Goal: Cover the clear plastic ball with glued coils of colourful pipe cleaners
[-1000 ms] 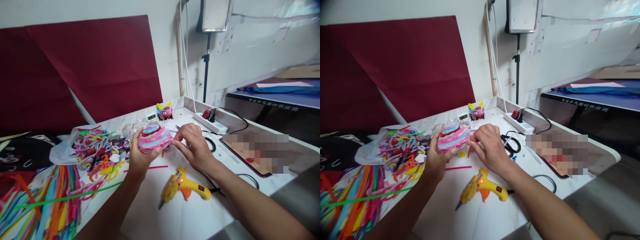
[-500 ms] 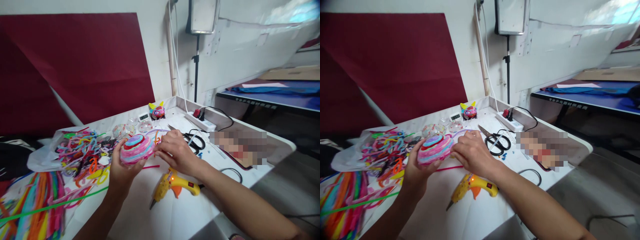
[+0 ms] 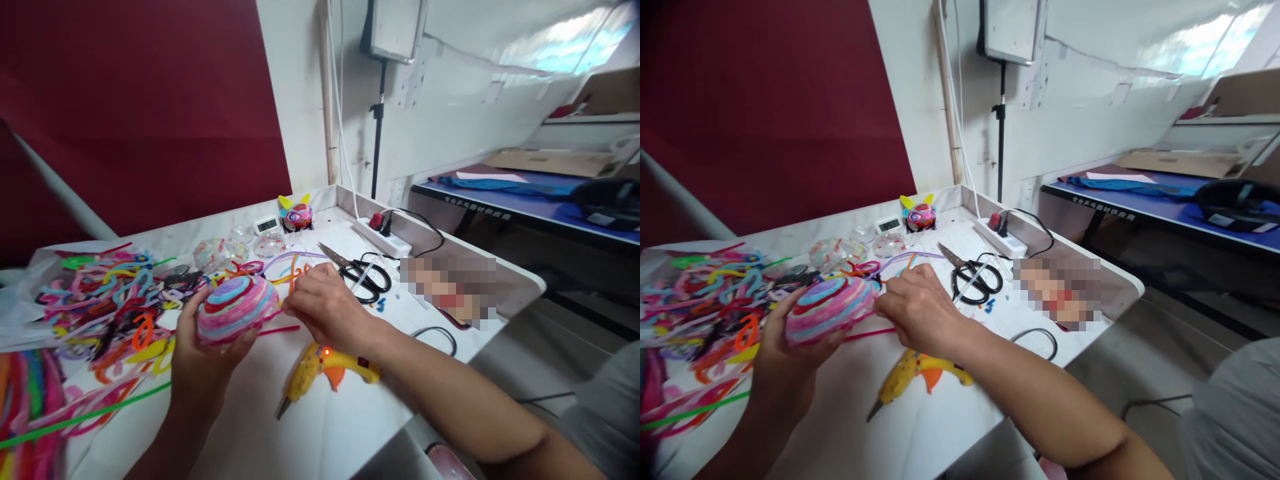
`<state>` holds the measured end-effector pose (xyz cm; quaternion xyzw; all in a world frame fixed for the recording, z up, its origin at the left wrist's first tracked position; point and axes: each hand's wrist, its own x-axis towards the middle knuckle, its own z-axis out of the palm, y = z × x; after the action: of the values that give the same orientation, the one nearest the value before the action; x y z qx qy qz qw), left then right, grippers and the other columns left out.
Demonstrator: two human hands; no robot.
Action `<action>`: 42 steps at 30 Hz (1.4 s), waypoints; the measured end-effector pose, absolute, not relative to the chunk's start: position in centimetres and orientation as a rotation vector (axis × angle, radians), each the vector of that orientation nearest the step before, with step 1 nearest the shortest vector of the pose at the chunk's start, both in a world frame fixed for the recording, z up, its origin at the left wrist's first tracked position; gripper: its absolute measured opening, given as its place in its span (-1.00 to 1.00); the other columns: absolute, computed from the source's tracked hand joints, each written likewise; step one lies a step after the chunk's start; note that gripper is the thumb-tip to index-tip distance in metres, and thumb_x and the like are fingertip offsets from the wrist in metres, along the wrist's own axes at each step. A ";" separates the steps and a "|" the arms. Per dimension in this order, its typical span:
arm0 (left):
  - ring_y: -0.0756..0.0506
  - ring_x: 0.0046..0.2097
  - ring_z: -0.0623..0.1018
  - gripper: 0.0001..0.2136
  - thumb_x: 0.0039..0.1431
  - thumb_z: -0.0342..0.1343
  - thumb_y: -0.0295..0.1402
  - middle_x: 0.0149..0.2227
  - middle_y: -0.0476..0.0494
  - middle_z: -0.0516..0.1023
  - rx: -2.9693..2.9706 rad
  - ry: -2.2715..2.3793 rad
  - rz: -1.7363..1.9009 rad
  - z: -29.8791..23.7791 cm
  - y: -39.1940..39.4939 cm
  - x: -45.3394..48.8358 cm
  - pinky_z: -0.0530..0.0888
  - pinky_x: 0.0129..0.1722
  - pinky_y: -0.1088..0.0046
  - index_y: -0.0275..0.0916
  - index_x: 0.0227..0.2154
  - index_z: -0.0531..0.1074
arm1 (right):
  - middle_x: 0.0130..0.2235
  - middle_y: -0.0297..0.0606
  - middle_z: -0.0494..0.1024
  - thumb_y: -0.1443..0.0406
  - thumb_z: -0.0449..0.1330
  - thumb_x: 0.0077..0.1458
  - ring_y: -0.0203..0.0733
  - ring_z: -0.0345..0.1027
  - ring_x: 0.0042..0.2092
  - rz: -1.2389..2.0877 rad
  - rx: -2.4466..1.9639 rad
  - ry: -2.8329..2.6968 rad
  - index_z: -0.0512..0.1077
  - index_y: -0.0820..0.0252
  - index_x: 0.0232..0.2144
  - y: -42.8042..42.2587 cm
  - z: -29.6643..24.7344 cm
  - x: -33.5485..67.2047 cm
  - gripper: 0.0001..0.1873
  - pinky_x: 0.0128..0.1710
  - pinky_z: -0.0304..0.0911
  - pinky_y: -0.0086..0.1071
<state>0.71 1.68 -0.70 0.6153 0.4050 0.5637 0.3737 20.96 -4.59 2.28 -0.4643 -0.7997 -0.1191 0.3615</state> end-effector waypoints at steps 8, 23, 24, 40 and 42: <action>-0.31 0.18 0.41 -0.13 -0.36 0.46 -0.30 0.17 -0.20 0.39 1.528 1.006 1.464 -0.4 0.9 1.0 0.43 0.12 0.24 -0.12 0.15 0.29 | -0.37 -0.23 0.49 0.36 0.03 0.29 -0.16 0.31 -0.26 -0.272 -1.130 -2.002 0.46 0.18 -0.28 -4.6 1.8 21.4 -0.80 -0.20 0.07 -0.24; -0.28 0.19 0.40 -0.14 -0.26 0.44 -0.30 0.20 -0.29 0.35 1.506 0.985 1.419 -0.6 0.8 0.5 0.39 0.14 0.24 -0.20 0.18 0.23 | -0.30 -0.19 0.50 0.48 0.05 0.22 -0.13 0.33 -0.24 -0.438 -1.128 -1.957 0.40 0.15 -0.17 -4.5 1.3 21.9 -0.78 -0.21 0.15 -0.21; -0.28 0.19 0.41 -0.13 -0.27 0.44 -0.30 0.19 -0.30 0.36 1.509 0.988 1.413 -0.6 0.7 0.5 0.39 0.14 0.23 -0.21 0.19 0.23 | -0.34 -0.21 0.47 0.49 0.05 0.22 -0.13 0.32 -0.27 -0.459 -1.122 -1.936 0.40 0.15 -0.19 -4.6 1.3 21.9 -0.79 -0.22 0.16 -0.22; -0.30 0.16 0.43 -0.13 -0.30 0.45 -0.29 0.17 -0.29 0.39 1.396 0.928 1.405 -1.2 1.4 0.5 0.41 0.12 0.16 -0.19 0.16 0.24 | -0.45 -0.26 0.49 0.47 0.11 0.20 -0.19 0.34 -0.37 -0.477 -1.100 -1.803 0.43 0.17 -0.28 -4.8 1.5 22.0 -0.85 -0.28 0.26 -0.29; -0.30 0.17 0.42 -0.14 -0.30 0.45 -0.29 0.18 -0.30 0.38 1.370 0.925 1.408 -1.1 1.4 0.5 0.40 0.13 0.16 -0.20 0.16 0.25 | -0.43 -0.27 0.55 0.43 0.15 0.21 -0.20 0.40 -0.36 -0.442 -1.094 -1.774 0.44 0.14 -0.29 -4.8 1.6 22.0 -0.89 -0.29 0.28 -0.32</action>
<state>0.52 1.37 -1.09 0.5582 0.3769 0.5735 0.4663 21.98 -4.82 1.64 -0.4494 -0.7285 -0.1816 0.4842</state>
